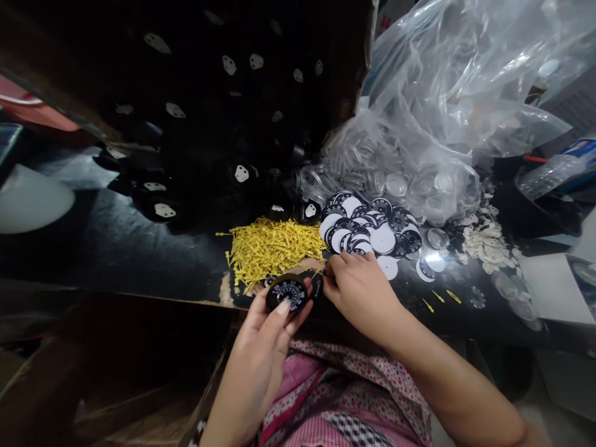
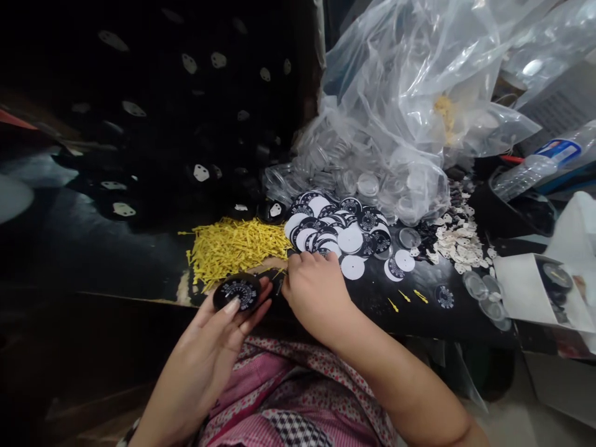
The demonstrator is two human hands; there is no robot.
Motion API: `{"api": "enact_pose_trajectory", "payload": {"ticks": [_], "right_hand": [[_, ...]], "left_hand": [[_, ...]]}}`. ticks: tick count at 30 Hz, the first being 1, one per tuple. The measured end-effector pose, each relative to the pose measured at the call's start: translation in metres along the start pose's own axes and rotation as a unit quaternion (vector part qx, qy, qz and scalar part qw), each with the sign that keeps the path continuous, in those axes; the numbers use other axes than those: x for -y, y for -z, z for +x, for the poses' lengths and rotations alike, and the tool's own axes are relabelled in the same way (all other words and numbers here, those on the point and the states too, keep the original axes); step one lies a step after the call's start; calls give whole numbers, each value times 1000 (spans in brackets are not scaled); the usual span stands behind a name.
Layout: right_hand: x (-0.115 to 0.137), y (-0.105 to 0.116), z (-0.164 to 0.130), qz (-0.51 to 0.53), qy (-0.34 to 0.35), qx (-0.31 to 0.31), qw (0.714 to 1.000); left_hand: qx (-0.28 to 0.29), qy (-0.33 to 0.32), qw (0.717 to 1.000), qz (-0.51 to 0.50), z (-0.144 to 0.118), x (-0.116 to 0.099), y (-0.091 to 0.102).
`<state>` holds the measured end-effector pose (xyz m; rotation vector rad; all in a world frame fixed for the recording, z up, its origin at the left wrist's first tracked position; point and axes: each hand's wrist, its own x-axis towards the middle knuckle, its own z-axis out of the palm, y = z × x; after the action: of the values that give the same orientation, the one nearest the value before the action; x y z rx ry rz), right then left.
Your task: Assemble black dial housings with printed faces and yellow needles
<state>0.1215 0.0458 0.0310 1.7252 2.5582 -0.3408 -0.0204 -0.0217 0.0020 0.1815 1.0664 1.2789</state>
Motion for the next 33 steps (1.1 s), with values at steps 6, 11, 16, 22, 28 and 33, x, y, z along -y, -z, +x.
{"api": "enact_pose_trajectory", "payload": {"ticks": [6, 11, 16, 22, 28, 33], "right_hand": [[-2, -6, -14, 122, 46, -76, 989], [-4, -10, -26, 223, 20, -137, 965], [2, -2, -32, 352, 52, -155, 922], [5, 4, -34, 309, 30, -121, 943], [2, 7, -36, 329, 16, -103, 938], [3, 10, -39, 348, 14, -96, 932]], "left_hand": [[9, -7, 1000, -3, 6, 7, -10], [30, -20, 999, -21, 2, 0, -12], [36, -60, 997, 19, 5, 0, -12], [76, -89, 983, 142, 12, 19, -7], [91, -124, 966, 206, 6, 14, -9], [84, -133, 960, 233, 1, 7, -11]]}}
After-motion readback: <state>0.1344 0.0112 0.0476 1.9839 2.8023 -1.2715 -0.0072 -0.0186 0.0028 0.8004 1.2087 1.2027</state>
